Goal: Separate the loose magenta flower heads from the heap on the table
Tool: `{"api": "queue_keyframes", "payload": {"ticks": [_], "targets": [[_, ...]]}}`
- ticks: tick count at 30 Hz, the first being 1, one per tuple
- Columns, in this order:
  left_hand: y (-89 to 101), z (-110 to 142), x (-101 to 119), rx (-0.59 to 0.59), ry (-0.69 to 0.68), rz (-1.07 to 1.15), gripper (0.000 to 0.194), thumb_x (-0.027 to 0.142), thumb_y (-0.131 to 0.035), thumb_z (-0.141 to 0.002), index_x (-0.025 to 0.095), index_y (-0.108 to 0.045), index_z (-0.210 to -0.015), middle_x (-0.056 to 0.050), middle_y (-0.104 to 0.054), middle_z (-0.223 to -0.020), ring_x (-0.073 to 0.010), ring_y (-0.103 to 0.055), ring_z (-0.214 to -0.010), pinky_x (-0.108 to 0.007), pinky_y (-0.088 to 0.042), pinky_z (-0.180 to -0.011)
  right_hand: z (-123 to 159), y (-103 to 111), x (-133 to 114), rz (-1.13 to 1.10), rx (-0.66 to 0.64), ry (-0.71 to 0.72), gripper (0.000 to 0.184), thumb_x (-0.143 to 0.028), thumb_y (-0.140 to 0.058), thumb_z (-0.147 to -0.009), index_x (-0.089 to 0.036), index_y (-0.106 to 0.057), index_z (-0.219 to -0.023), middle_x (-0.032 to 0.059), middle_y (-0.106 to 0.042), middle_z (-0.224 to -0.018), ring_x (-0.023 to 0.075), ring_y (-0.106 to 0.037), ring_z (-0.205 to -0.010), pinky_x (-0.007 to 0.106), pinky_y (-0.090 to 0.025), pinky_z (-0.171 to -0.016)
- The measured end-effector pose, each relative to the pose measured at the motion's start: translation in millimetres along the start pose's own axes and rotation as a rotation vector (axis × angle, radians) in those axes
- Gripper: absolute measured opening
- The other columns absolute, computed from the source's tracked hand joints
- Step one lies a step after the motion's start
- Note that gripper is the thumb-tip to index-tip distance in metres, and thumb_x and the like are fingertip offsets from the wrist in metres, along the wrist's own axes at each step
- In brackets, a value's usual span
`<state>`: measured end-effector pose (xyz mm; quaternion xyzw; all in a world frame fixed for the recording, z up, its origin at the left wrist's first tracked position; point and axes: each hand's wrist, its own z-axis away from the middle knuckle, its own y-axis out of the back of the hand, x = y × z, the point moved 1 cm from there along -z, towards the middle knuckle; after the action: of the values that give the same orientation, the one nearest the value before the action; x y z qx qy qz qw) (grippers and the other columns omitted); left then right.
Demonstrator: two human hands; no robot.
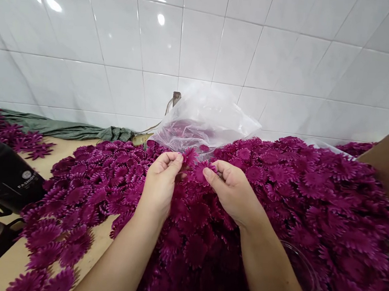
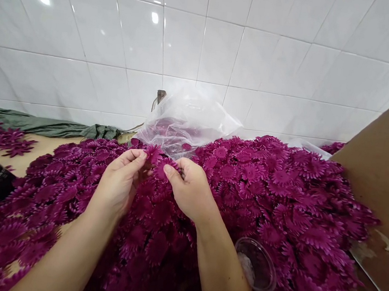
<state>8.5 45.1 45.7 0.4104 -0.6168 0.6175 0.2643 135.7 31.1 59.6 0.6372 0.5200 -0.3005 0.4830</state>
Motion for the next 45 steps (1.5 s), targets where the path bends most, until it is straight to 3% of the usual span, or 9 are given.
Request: {"api": "queue_keyframes", "payload": {"ticks": [8,13,18,22,26,30,35,40,45], "targets": [[-5.1,5,-4,-0.003,0.037,0.022,0.029,0.028,-0.075,-0.055,0.016,-0.050,-0.066,0.006,-0.054,-0.050,-0.0071,-0.050,-0.045,-0.017,-0.036,-0.046,-2,-6,8,-0.093,0.104,-0.088,0.033,-0.045,-0.045,-0.082,-0.020,-0.041,-0.061,-0.0030,-0.041,-0.058,0.0091,-0.037,-0.051,0.023,-0.034,-0.048],[-5.8,6,-3,-0.020,0.014,0.026,0.023,0.026,-0.068,-0.064,0.018,-0.047,-0.066,0.009,-0.042,-0.042,-0.0038,-0.035,-0.036,-0.016,-0.026,-0.040,-2,-10,8,-0.113,0.139,-0.080,0.038,-0.049,-0.048,-0.081,-0.020,-0.041,-0.058,-0.0045,-0.036,-0.054,0.0085,-0.034,-0.049,0.023,-0.032,-0.046],[10.0,-7,15,0.136,-0.132,-0.031,0.016,0.022,-0.063,-0.068,0.019,-0.046,-0.067,0.009,-0.046,-0.051,-0.0029,-0.033,-0.036,-0.015,-0.023,-0.039,-4,15,13,-0.235,0.313,-0.063,0.034,-0.049,-0.058,-0.074,-0.019,-0.048,-0.062,-0.0058,-0.039,-0.054,0.0074,-0.034,-0.046,0.022,-0.030,-0.043],[7.9,-7,13,-0.039,-0.140,-0.448,0.013,0.018,-0.066,-0.065,0.017,-0.062,-0.078,-0.001,-0.064,-0.071,-0.0130,-0.059,-0.067,-0.024,-0.045,-0.062,-4,24,8,-0.297,0.301,-0.066,0.025,-0.038,-0.066,-0.067,-0.018,-0.054,-0.078,-0.0076,-0.043,-0.055,0.0064,-0.040,-0.045,0.020,-0.033,-0.042],[-5.6,6,4,-0.203,-0.178,-0.556,0.018,0.017,-0.063,-0.069,0.019,-0.068,-0.086,-0.006,-0.068,-0.101,-0.0200,-0.059,-0.100,-0.032,-0.045,-0.088,-3,6,1,-0.272,0.184,-0.090,0.022,-0.032,-0.061,-0.071,-0.018,-0.054,-0.086,-0.0067,-0.051,-0.056,0.0072,-0.045,-0.044,0.021,-0.037,-0.044],[-16.7,16,0,-0.359,-0.069,-0.410,0.018,0.019,-0.065,-0.068,0.018,-0.067,-0.086,-0.004,-0.072,-0.083,-0.0183,-0.065,-0.079,-0.028,-0.051,-0.072,-4,-2,5,-0.073,0.247,-0.038,0.018,-0.036,-0.054,-0.077,-0.018,-0.055,-0.075,-0.0013,-0.057,-0.060,0.0116,-0.052,-0.052,0.026,-0.042,-0.052],[-16.6,14,-4,-0.253,-0.103,-0.387,0.011,0.013,-0.061,-0.069,0.017,-0.068,-0.076,-0.002,-0.070,-0.071,-0.0172,-0.064,-0.076,-0.027,-0.050,-0.075,-2,-2,8,0.192,0.335,0.102,0.023,-0.033,-0.044,-0.085,-0.019,-0.055,-0.071,0.0028,-0.060,-0.068,0.0158,-0.056,-0.066,0.029,-0.045,-0.064],[-9.0,8,2,-0.136,-0.169,-0.419,0.006,0.015,-0.059,-0.068,0.017,-0.063,-0.064,0.002,-0.062,-0.059,-0.0126,-0.056,-0.062,-0.022,-0.045,-0.064,3,-8,0,0.244,0.381,0.238,0.027,-0.032,-0.058,-0.078,-0.017,-0.057,-0.101,0.0103,-0.056,-0.102,0.0175,-0.056,-0.081,0.033,-0.049,-0.071],[-7.3,8,4,-0.169,-0.099,-0.406,0.014,0.025,-0.066,-0.064,0.016,-0.056,-0.058,0.005,-0.051,-0.053,-0.0078,-0.042,-0.051,-0.019,-0.035,-0.050,6,-5,-7,0.339,0.215,0.362,0.016,-0.021,-0.060,-0.079,-0.020,-0.060,-0.094,0.0067,-0.059,-0.094,0.0191,-0.055,-0.087,0.034,-0.048,-0.074]]}}
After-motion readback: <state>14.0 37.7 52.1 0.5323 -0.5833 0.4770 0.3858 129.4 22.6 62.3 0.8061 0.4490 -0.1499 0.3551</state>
